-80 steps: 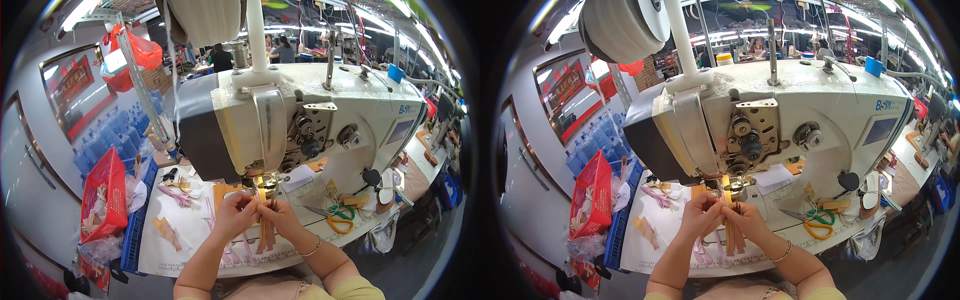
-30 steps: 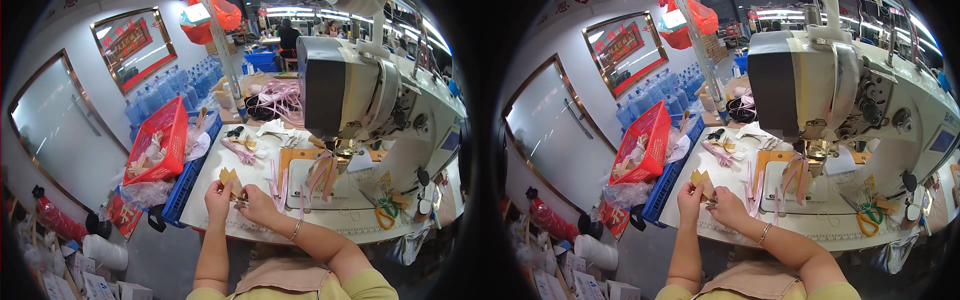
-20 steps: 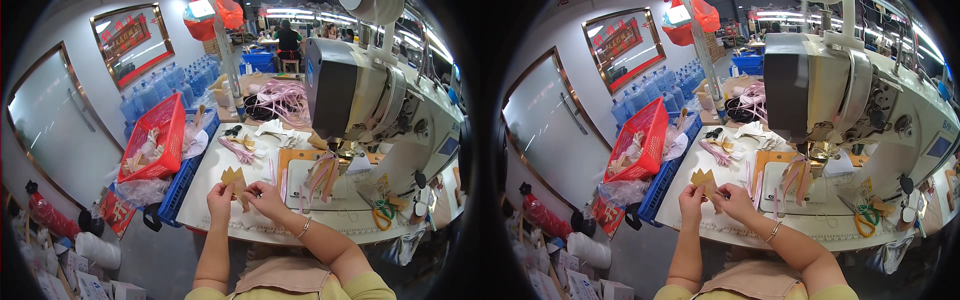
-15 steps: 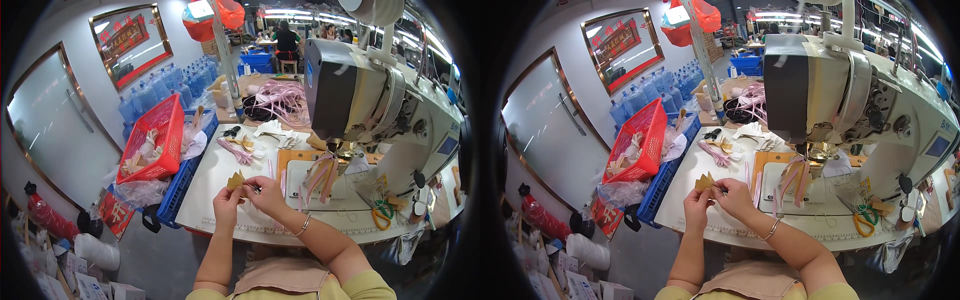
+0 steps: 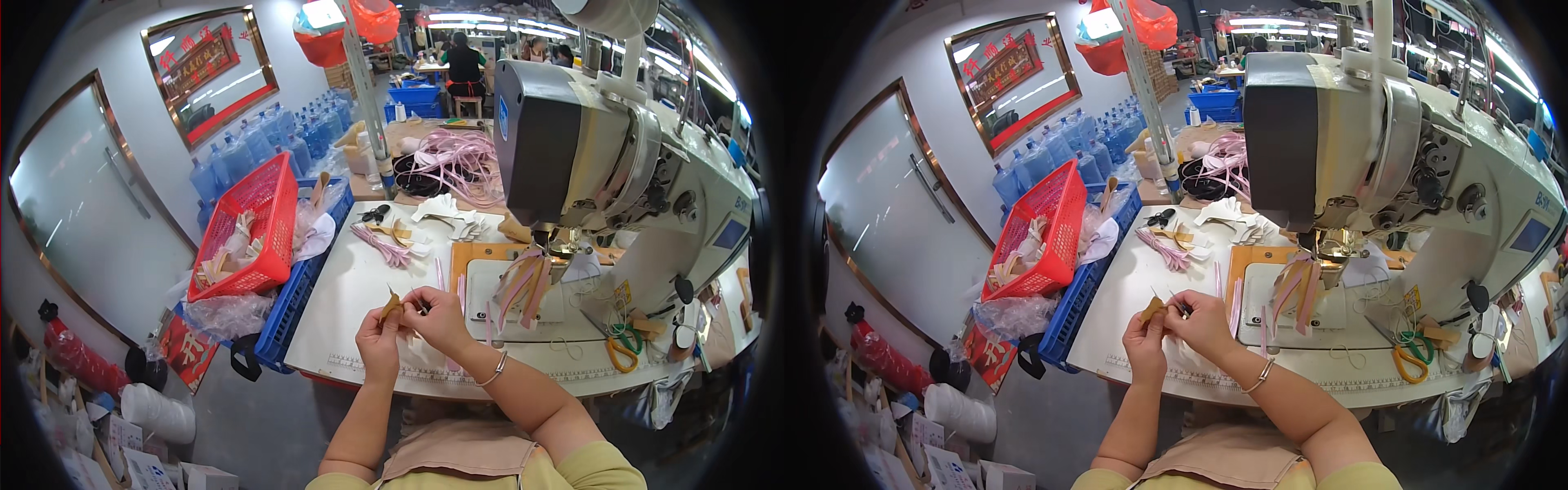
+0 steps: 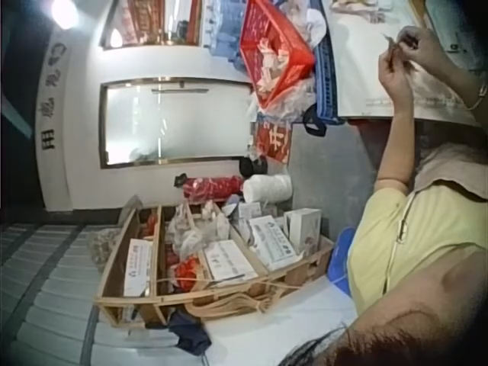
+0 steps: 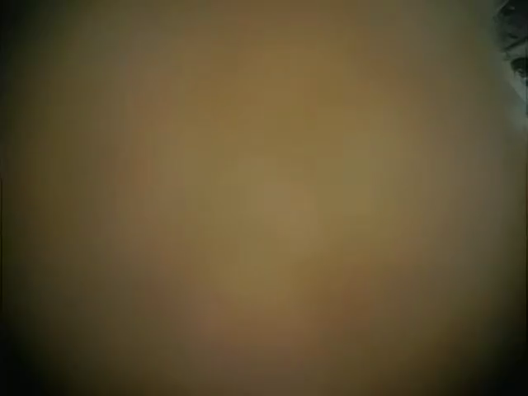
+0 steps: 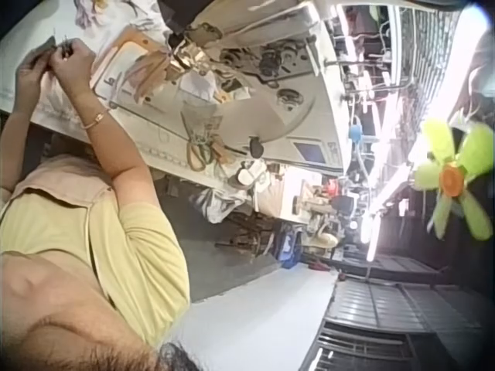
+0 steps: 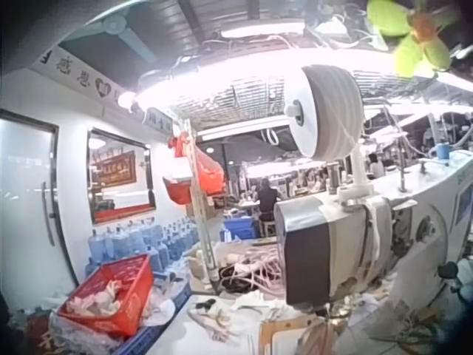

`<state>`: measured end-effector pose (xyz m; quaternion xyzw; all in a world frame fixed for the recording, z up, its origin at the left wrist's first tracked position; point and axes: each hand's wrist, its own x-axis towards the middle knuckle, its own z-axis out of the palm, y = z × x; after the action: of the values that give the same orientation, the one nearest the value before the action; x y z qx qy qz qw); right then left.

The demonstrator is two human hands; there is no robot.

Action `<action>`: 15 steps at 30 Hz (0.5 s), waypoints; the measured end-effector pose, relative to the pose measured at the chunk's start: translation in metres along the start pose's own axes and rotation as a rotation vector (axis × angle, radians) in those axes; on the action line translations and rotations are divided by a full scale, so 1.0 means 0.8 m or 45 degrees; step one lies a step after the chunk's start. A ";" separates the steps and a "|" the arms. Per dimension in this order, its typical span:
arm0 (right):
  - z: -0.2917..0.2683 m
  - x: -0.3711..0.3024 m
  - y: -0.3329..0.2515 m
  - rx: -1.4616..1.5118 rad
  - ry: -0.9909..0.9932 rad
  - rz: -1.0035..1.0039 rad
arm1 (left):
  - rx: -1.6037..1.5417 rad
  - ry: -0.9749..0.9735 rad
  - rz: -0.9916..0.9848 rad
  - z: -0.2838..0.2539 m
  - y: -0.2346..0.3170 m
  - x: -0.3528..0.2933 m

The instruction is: Stitching together pink and tan shoe upper components using an industrial sewing machine.

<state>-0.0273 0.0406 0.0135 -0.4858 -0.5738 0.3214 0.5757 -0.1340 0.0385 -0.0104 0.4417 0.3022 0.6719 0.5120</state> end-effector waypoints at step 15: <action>-0.001 0.003 0.006 -0.204 0.120 -0.202 | 0.200 0.051 0.180 0.001 -0.008 -0.008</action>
<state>-0.0252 0.0440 0.0099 -0.4980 -0.6065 0.2048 0.5850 -0.1300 0.0345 -0.0172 0.4872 0.3323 0.6892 0.4209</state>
